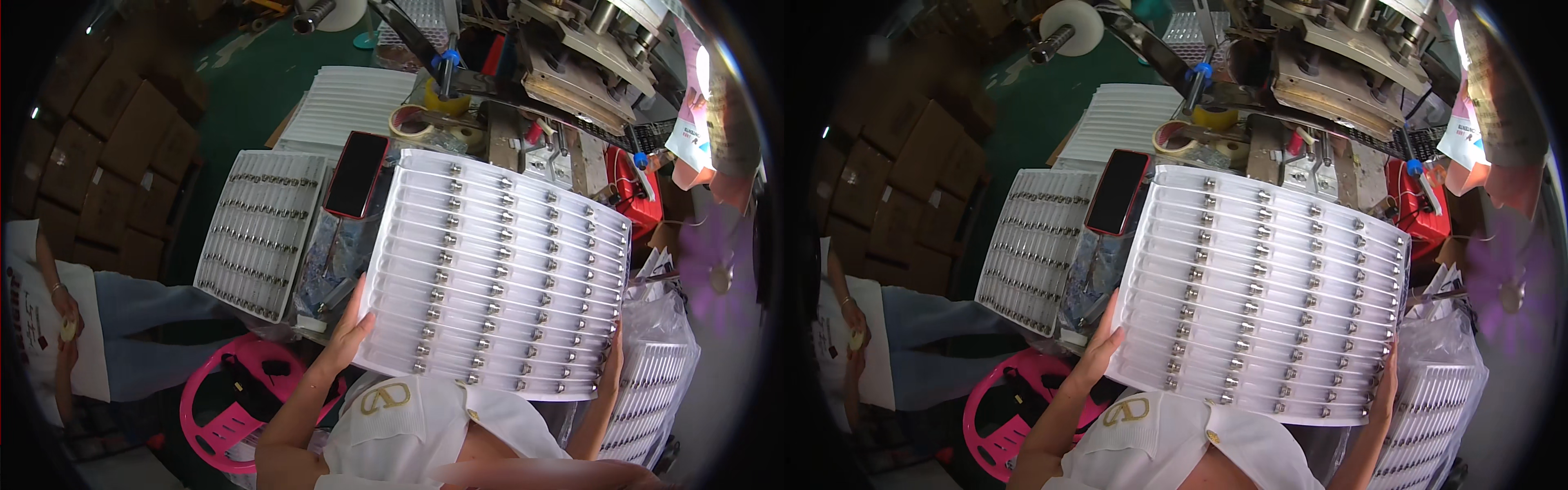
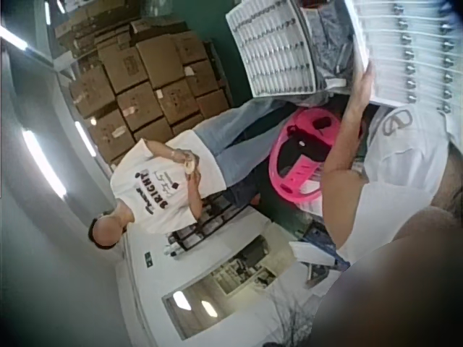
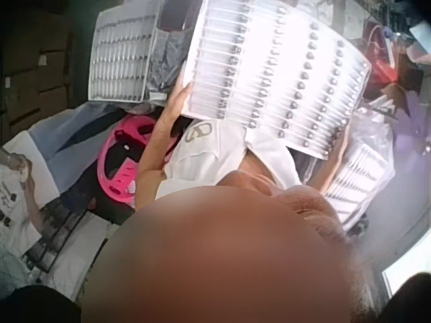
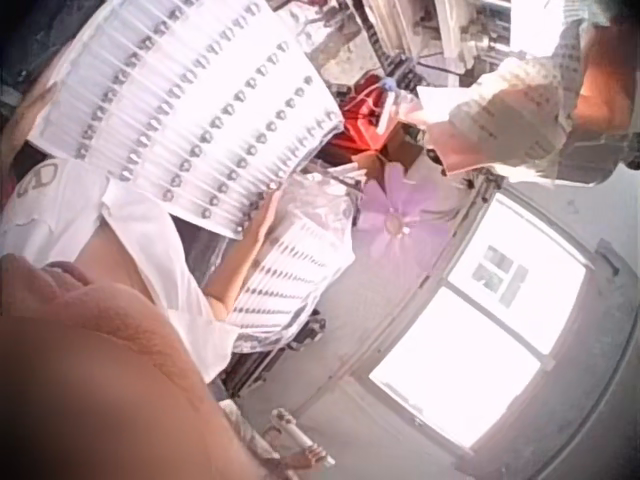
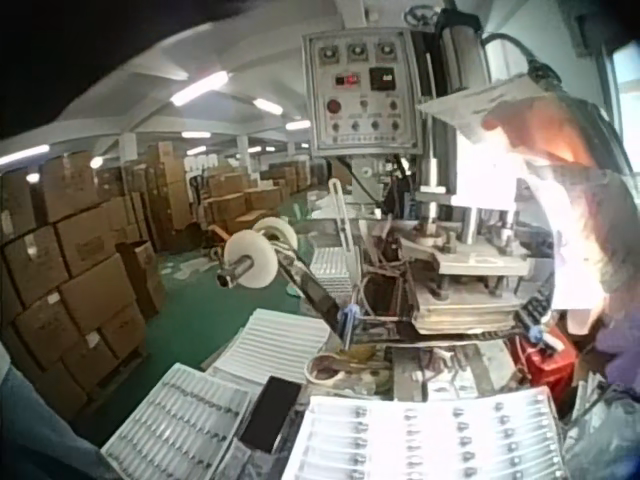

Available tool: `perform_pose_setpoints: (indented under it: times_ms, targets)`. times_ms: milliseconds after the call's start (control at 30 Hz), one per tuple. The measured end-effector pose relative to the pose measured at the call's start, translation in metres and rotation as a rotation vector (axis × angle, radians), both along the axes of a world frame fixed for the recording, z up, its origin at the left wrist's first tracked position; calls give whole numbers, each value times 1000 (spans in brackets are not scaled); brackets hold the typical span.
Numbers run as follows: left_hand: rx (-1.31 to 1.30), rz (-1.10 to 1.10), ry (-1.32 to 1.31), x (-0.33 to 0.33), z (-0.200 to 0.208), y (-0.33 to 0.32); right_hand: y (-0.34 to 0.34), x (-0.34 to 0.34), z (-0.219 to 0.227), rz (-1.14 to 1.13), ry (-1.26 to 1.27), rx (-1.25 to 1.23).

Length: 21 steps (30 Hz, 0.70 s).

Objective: Placing small cylindrical electronic components into a organized plastic tray.

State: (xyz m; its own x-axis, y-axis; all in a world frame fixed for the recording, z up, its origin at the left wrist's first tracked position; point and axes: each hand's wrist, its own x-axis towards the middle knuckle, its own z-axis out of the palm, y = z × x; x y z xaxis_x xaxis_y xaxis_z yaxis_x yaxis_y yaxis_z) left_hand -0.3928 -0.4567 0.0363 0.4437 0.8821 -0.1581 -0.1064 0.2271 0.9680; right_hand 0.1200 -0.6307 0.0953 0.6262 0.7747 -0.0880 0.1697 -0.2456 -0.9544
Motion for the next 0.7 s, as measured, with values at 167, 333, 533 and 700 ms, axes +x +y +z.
perform_pose_setpoints:
  times_ms: [167,333,533,700]
  targets:
    - [442,283,475,-3,37,38,21,-18,20,103,100,1]
    - [684,230,374,56,41,133,32,-39,34,104,83,16]
    - [897,159,729,113,22,183,26,-27,29,53,10,-44]
    - [974,75,711,127,18,175,18,-18,18,58,-13,-75]
